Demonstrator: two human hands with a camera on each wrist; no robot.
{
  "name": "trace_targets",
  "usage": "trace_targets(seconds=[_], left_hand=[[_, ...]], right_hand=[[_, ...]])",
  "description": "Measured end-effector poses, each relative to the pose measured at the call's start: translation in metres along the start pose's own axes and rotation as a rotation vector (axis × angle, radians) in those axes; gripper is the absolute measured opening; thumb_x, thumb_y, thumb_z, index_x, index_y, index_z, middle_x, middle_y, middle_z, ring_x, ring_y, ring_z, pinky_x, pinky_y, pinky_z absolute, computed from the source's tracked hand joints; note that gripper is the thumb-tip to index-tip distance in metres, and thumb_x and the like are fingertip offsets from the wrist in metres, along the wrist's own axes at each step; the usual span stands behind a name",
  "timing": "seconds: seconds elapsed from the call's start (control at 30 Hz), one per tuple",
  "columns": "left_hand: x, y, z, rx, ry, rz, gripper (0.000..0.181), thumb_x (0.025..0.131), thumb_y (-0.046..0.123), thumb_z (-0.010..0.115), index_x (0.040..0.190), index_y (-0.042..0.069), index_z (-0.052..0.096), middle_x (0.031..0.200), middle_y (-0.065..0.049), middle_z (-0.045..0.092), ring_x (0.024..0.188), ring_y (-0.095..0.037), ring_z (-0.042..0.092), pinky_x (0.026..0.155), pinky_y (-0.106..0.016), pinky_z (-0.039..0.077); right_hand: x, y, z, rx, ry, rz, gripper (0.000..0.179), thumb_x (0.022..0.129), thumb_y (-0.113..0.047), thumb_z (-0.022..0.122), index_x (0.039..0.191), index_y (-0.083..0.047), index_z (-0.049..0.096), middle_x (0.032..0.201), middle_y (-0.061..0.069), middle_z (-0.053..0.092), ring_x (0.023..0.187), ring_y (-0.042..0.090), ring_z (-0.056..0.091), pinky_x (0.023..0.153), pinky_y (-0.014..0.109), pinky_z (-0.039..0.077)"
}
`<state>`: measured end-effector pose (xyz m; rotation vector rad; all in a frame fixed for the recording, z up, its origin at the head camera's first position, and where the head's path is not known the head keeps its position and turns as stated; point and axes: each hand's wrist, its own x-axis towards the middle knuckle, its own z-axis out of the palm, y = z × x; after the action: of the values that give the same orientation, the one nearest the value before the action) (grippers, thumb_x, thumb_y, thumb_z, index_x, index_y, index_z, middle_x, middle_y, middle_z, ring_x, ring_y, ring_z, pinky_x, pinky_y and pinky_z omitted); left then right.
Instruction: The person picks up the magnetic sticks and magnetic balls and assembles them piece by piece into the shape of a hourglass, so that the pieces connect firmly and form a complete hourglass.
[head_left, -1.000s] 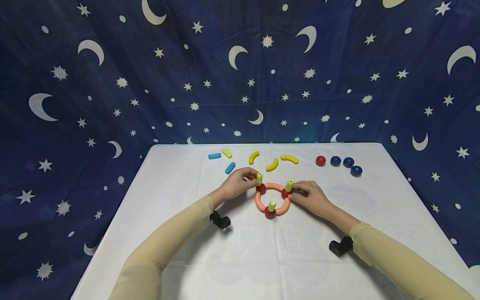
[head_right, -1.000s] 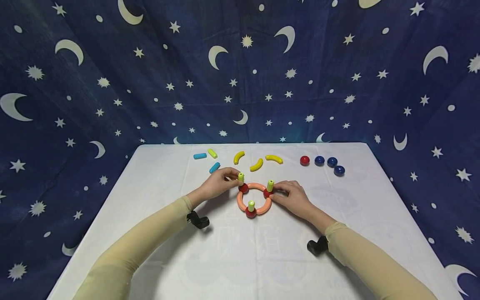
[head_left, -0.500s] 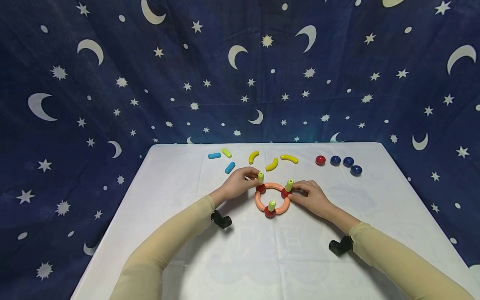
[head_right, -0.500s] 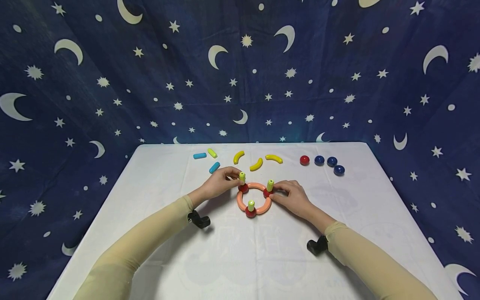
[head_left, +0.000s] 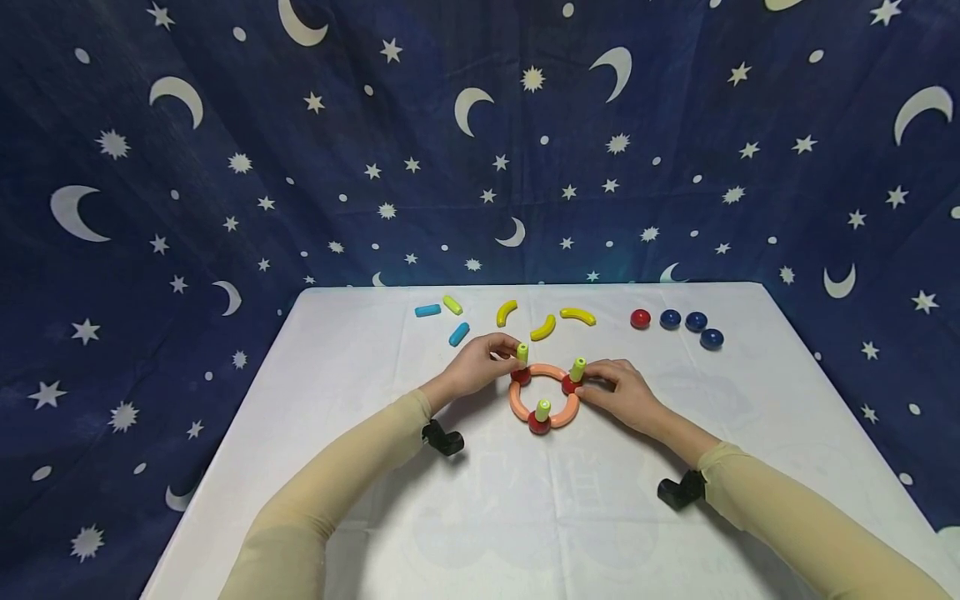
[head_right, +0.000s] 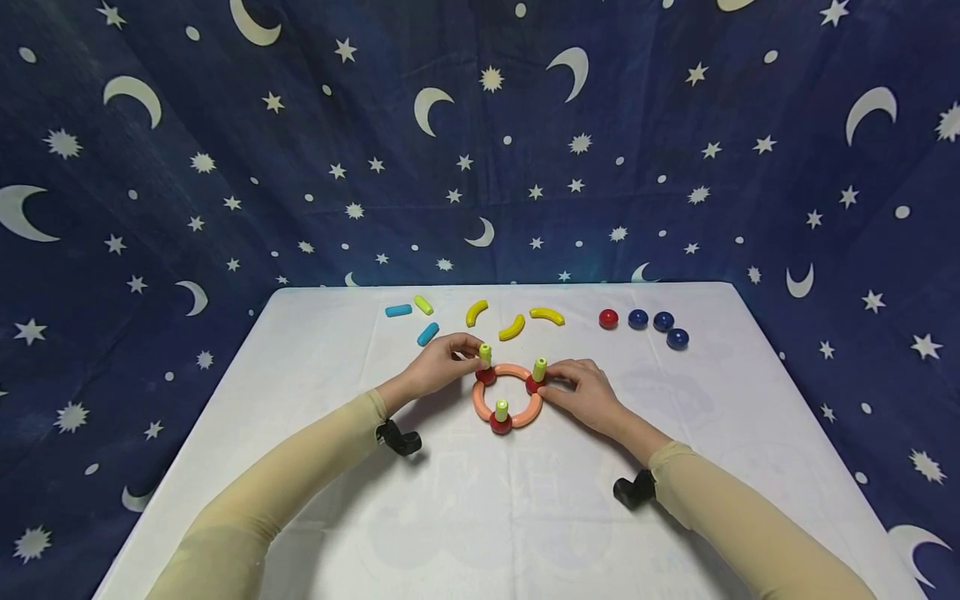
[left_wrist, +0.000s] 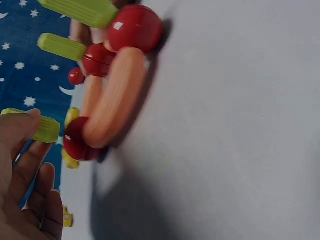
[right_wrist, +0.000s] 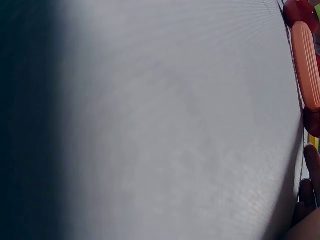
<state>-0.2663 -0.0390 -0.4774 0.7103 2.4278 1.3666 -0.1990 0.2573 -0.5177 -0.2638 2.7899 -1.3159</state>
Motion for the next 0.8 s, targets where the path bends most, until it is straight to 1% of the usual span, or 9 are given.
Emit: trace_targets(seconds=[0.13, 0.37, 0.6, 0.8], left_hand=[[-0.0010, -0.0039, 0.0020, 0.011, -0.009, -0.017, 0.026, 0.098, 0.027, 0.072, 0.120, 0.015, 0.071, 0.110, 0.006, 0.070, 0.104, -0.012, 0.062, 0.092, -0.033, 0.052], [-0.0007, -0.0046, 0.0032, 0.000, -0.008, -0.021, 0.026, 0.098, 0.027, 0.072, 0.120, 0.015, 0.071, 0.108, 0.007, 0.070, 0.104, -0.012, 0.062, 0.093, -0.034, 0.051], [-0.0014, -0.0064, 0.0034, -0.019, -0.014, -0.011, 0.025, 0.098, 0.026, 0.072, 0.120, 0.014, 0.070, 0.108, 0.006, 0.070, 0.105, -0.013, 0.063, 0.094, -0.035, 0.051], [-0.0022, -0.0082, 0.0034, -0.005, -0.013, 0.000, 0.024, 0.098, 0.025, 0.071, 0.119, 0.016, 0.070, 0.108, 0.007, 0.069, 0.106, -0.012, 0.063, 0.095, -0.034, 0.051]], right_hand=[[0.0005, 0.0004, 0.0002, -0.002, 0.001, 0.004, 0.044, 0.092, -0.041, 0.078, 0.126, -0.013, 0.072, 0.130, 0.006, 0.066, 0.125, 0.027, 0.047, 0.103, 0.054, 0.040], [0.0006, 0.0011, 0.0003, -0.010, 0.005, 0.001, 0.042, 0.092, -0.039, 0.078, 0.125, -0.014, 0.072, 0.130, 0.005, 0.067, 0.125, 0.027, 0.047, 0.103, 0.053, 0.040], [0.0008, 0.0002, 0.0002, -0.010, 0.008, -0.026, 0.042, 0.092, -0.038, 0.078, 0.124, -0.011, 0.072, 0.129, 0.007, 0.067, 0.124, 0.028, 0.048, 0.103, 0.054, 0.038], [0.0005, 0.0005, 0.0002, -0.020, 0.004, -0.028, 0.042, 0.092, -0.038, 0.078, 0.124, -0.012, 0.072, 0.129, 0.007, 0.067, 0.125, 0.029, 0.048, 0.104, 0.055, 0.037]])
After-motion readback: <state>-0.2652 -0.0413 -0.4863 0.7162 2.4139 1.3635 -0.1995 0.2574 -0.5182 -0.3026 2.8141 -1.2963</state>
